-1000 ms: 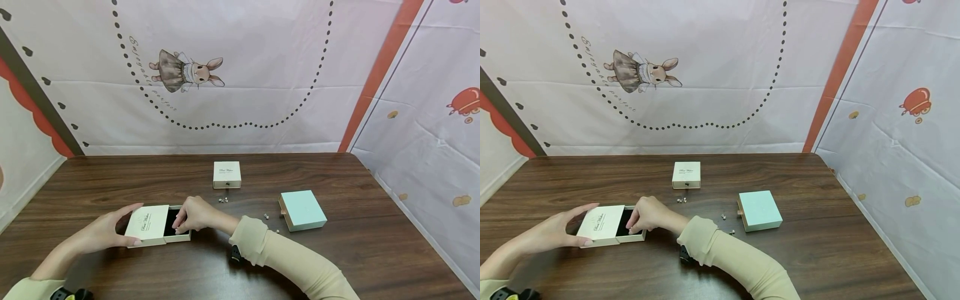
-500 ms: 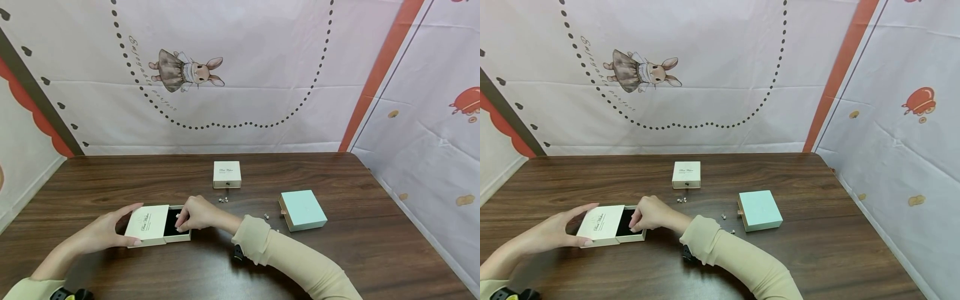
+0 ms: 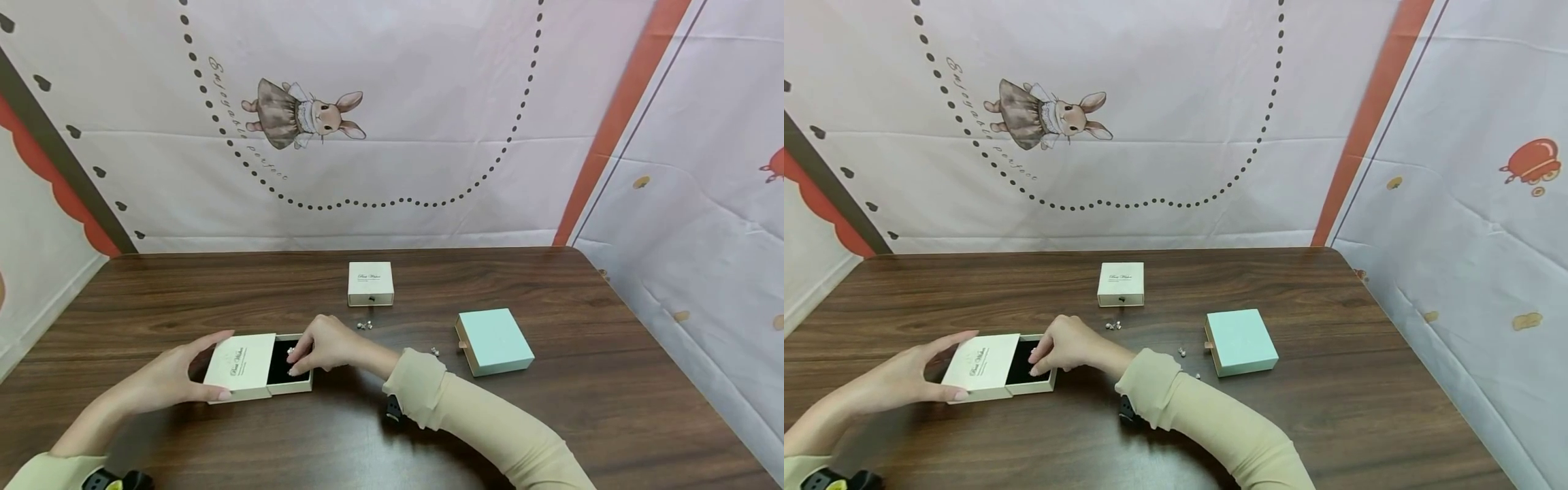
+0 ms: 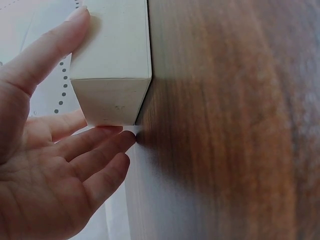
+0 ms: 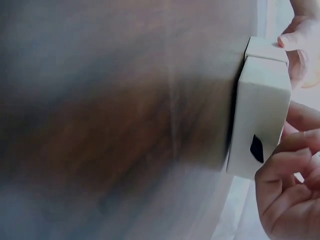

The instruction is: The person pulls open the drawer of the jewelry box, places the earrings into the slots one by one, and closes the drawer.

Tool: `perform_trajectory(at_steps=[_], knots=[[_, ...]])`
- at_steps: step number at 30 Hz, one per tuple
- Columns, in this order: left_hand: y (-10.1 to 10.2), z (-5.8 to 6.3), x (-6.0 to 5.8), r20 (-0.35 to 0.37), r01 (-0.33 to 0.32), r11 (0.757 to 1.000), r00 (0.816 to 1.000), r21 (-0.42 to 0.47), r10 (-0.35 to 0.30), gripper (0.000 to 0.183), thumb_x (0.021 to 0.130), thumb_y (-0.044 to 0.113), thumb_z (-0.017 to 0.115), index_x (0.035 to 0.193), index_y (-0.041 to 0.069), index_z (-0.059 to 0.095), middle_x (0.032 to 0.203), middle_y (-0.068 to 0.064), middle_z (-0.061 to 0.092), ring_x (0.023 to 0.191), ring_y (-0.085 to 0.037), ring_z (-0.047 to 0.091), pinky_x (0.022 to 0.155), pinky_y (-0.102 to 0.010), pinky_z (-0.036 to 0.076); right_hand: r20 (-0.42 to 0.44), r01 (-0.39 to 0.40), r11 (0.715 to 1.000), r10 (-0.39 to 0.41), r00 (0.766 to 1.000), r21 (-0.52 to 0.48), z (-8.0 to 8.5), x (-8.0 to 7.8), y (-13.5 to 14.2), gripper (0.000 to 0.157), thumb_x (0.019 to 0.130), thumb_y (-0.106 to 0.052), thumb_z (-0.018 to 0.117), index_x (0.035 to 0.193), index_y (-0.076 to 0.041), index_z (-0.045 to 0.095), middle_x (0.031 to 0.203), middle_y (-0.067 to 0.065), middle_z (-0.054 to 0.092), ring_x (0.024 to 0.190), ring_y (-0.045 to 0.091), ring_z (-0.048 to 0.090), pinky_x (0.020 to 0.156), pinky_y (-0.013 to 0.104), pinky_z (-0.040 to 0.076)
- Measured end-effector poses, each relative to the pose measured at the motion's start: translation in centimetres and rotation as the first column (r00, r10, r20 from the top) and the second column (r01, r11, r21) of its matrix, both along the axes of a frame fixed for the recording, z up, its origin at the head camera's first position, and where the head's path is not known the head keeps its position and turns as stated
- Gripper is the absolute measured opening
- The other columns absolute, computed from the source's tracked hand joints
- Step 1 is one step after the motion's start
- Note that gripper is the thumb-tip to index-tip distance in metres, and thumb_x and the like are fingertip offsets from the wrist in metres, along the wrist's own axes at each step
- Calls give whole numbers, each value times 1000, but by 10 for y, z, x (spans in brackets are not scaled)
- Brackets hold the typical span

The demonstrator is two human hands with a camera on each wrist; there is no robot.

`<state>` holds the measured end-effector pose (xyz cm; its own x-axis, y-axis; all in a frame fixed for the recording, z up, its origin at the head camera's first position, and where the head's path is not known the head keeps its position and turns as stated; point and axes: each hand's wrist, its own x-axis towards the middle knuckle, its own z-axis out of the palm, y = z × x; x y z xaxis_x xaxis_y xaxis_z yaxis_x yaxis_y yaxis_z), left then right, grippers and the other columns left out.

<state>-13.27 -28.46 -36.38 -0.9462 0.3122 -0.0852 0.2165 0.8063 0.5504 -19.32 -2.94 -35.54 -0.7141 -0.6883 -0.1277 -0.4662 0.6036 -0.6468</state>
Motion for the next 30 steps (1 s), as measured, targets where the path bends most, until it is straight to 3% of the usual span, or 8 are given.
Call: perform_trajectory(at_steps=[5, 10, 14, 21, 30], knots=[[-1, 0, 0, 5, 0, 1000, 1000, 3, 0, 98, 65, 48, 75, 141, 7, 29, 133, -31, 40, 120, -49, 37, 80, -59, 38, 167, 103, 988, -83, 982, -113, 7, -5, 10, 15, 74, -17, 75, 88, -15, 74, 61, -2, 66, 35, 6, 45, 42, 23, 44], [-1, -1, 0, 4, 2, 1000, 1000, -2, -2, 98, 65, 48, 75, 141, 7, 29, 133, -31, 40, 120, -48, 37, 80, -58, 38, 265, 151, 970, -97, 959, -192, 10, -8, 20, 18, 73, -11, 74, 91, -7, 73, 74, 0, 70, 51, 15, 61, 55, 28, 52], [-1, -2, 0, 5, 4, 1000, 1000, 1, -4, 98, 65, 48, 75, 141, 7, 29, 133, -31, 40, 120, -49, 37, 80, -58, 38, 245, 143, 965, -87, 966, -221, 9, -10, 27, 19, 73, -10, 75, 90, -5, 73, 77, 5, 71, 62, 22, 66, 58, 23, 51], [0, -1, 0, 12, 2, 1000, 1000, 8, -2, 98, 65, 47, 75, 141, 7, 29, 134, -32, 38, 120, -51, 35, 80, -59, 38, 204, 133, 962, -84, 975, -237, 8, -12, 34, 19, 72, -10, 75, 90, -4, 73, 81, 6, 71, 64, -1, 58, 60, 14, 46], [0, -1, 0, 9, 2, 1000, 1000, 9, -2, 97, 65, 46, 76, 141, 7, 29, 133, -31, 39, 120, -50, 36, 80, -60, 37, 227, 187, 965, -143, 963, -184, 4, -14, 39, 18, 69, -12, 77, 86, -7, 74, 79, 4, 72, 64, 0, 58, 61, 15, 46]])
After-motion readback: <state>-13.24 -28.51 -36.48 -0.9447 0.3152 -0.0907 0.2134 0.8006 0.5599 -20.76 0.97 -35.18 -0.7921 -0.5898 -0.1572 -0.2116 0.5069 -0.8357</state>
